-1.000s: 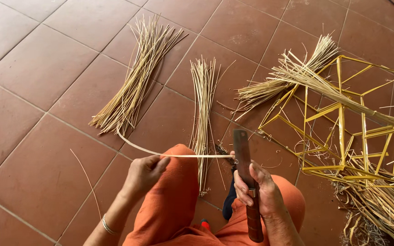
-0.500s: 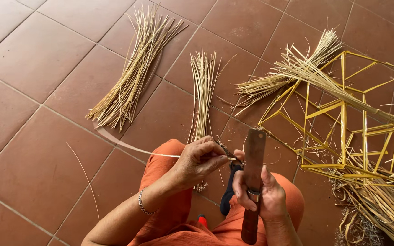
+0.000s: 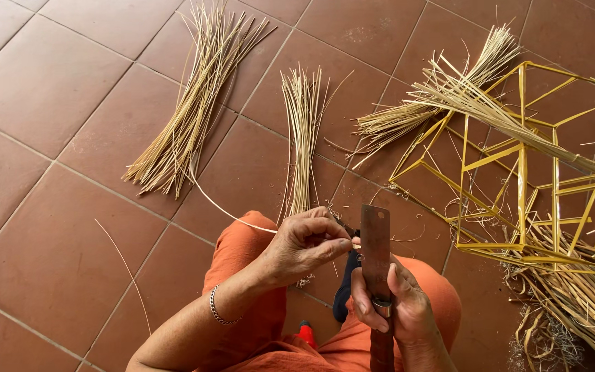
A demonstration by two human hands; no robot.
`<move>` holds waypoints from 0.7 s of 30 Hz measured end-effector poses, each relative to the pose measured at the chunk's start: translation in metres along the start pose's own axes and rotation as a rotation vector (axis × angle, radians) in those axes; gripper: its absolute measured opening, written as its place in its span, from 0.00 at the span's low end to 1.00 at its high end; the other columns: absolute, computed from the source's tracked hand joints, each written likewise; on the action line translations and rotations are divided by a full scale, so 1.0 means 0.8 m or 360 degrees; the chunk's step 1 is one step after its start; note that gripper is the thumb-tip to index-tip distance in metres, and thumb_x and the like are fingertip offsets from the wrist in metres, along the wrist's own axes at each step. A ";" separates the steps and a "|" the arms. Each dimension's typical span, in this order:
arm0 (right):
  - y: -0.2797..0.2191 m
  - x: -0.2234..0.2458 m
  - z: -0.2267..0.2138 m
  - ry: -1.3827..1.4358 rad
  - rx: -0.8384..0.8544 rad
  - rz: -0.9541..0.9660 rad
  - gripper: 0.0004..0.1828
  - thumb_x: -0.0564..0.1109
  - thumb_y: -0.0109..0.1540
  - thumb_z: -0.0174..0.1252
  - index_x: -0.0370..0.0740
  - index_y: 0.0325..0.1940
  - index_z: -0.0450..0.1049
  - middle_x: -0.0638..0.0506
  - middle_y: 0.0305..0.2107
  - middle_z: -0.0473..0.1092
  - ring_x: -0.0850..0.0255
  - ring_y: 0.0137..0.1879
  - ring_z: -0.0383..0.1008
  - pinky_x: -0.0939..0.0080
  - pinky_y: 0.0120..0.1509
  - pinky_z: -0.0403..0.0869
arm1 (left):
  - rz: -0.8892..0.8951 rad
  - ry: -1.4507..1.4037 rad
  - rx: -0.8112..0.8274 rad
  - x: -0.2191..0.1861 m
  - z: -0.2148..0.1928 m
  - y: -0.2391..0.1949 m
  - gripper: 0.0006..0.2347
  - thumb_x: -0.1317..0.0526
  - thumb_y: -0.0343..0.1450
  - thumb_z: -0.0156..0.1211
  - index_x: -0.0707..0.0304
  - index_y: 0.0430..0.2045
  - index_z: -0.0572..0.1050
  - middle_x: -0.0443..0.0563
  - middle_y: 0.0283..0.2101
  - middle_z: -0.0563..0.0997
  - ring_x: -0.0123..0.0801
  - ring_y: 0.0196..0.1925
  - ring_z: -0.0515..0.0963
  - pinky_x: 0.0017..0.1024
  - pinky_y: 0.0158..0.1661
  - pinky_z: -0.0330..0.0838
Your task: The person sits on a tiled floor and uses a knife to split long dried plant fibers into thinner strands. They repeatedly peel and separate the fibers, placing the finished strands into a pile on the floor.
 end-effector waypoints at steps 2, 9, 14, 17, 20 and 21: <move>-0.001 0.000 0.000 0.0048 0.0013 -0.0006 0.36 0.61 0.72 0.47 0.36 0.77 0.53 0.45 0.24 0.68 0.68 0.14 0.53 0.67 0.20 0.60 | 0.0008 0.0006 0.0024 0.000 0.000 0.002 0.05 0.64 0.72 0.67 0.68 0.31 0.81 0.41 0.33 0.72 0.16 0.32 0.70 0.20 0.30 0.66; 0.000 0.001 -0.006 -0.0015 0.0028 -0.0046 0.37 0.60 0.73 0.47 0.33 0.77 0.53 0.45 0.24 0.67 0.68 0.14 0.53 0.64 0.22 0.60 | 0.0015 0.0155 0.0055 -0.005 -0.002 0.006 0.06 0.62 0.72 0.67 0.68 0.31 0.82 0.43 0.31 0.73 0.17 0.30 0.69 0.21 0.28 0.65; -0.002 0.001 -0.010 -0.0091 -0.0027 -0.0064 0.37 0.60 0.72 0.48 0.32 0.76 0.54 0.46 0.23 0.67 0.70 0.15 0.52 0.69 0.18 0.58 | -0.0038 0.0165 0.0049 -0.007 -0.003 0.008 0.07 0.62 0.71 0.68 0.68 0.30 0.82 0.43 0.30 0.74 0.18 0.28 0.69 0.21 0.27 0.64; -0.002 0.001 -0.010 -0.0141 -0.0047 -0.0071 0.37 0.60 0.72 0.48 0.31 0.76 0.55 0.45 0.23 0.67 0.70 0.15 0.53 0.69 0.19 0.58 | 0.0014 0.0206 0.0076 -0.007 -0.004 0.008 0.06 0.62 0.72 0.68 0.68 0.31 0.82 0.44 0.30 0.75 0.19 0.29 0.71 0.22 0.27 0.67; -0.002 0.002 -0.010 -0.0097 -0.0030 -0.0047 0.37 0.60 0.72 0.48 0.32 0.76 0.54 0.45 0.23 0.68 0.69 0.15 0.53 0.69 0.19 0.58 | 0.0105 0.0229 0.0102 -0.008 -0.004 0.009 0.05 0.63 0.73 0.66 0.68 0.33 0.82 0.45 0.31 0.77 0.20 0.31 0.74 0.23 0.30 0.71; -0.002 0.002 -0.009 -0.0069 -0.0015 -0.0038 0.36 0.60 0.72 0.48 0.32 0.76 0.54 0.44 0.23 0.68 0.69 0.14 0.53 0.68 0.19 0.59 | 0.0140 0.0229 0.0110 -0.009 -0.003 0.009 0.05 0.64 0.73 0.66 0.68 0.33 0.81 0.45 0.32 0.78 0.21 0.32 0.76 0.23 0.31 0.73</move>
Point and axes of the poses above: each hand's wrist, its own y-axis towards the middle knuckle, its own z-axis out of the palm, x = y × z, the point moved 3 cm from there along y, towards the middle knuckle
